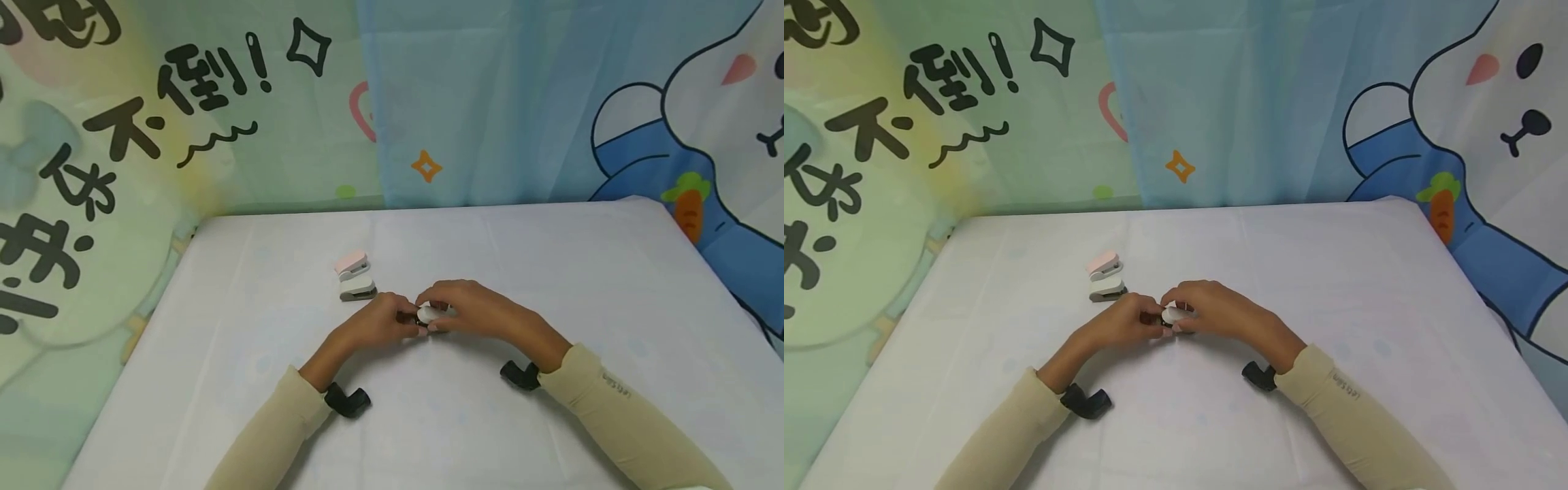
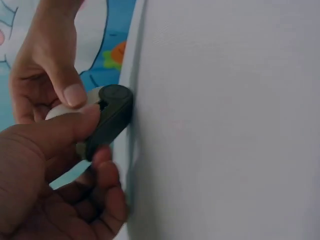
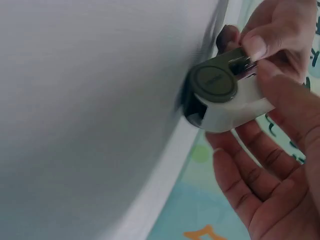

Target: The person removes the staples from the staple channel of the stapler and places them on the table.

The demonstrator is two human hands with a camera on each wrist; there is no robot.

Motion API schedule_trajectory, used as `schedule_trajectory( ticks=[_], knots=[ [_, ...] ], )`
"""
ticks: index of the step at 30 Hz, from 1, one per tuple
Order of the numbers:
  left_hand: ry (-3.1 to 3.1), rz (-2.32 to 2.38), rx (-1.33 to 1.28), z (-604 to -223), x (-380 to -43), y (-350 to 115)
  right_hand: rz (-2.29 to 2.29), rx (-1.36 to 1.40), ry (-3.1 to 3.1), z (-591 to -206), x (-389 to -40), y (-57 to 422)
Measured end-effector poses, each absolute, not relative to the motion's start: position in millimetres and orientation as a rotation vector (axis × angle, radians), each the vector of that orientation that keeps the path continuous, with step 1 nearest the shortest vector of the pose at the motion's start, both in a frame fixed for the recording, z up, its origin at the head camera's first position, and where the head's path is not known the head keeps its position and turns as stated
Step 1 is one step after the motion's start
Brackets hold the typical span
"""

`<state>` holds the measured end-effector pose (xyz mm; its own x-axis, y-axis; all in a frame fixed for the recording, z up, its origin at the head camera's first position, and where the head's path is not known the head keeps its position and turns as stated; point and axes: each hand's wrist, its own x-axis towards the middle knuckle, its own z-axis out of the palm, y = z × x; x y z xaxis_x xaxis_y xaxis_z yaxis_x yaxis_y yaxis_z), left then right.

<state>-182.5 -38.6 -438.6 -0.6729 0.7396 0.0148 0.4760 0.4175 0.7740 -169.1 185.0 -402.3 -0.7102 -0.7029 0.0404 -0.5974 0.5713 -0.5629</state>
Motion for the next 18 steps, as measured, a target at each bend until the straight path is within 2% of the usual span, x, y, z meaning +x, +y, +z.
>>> schedule_trajectory(
  ticks=[7,15,18],
  knots=[
    [2.281,1.182,1.014,-441,-189,-37,-0.738,-1.185,2.623,-397,-168,178],
    [2.313,1.141,1.059,-442,-193,-39,-0.879,-1.030,2.605,-398,-164,185],
    [2.311,1.150,1.069,-443,-193,-38,-0.914,-1.073,2.580,-400,-165,189]
  ],
)
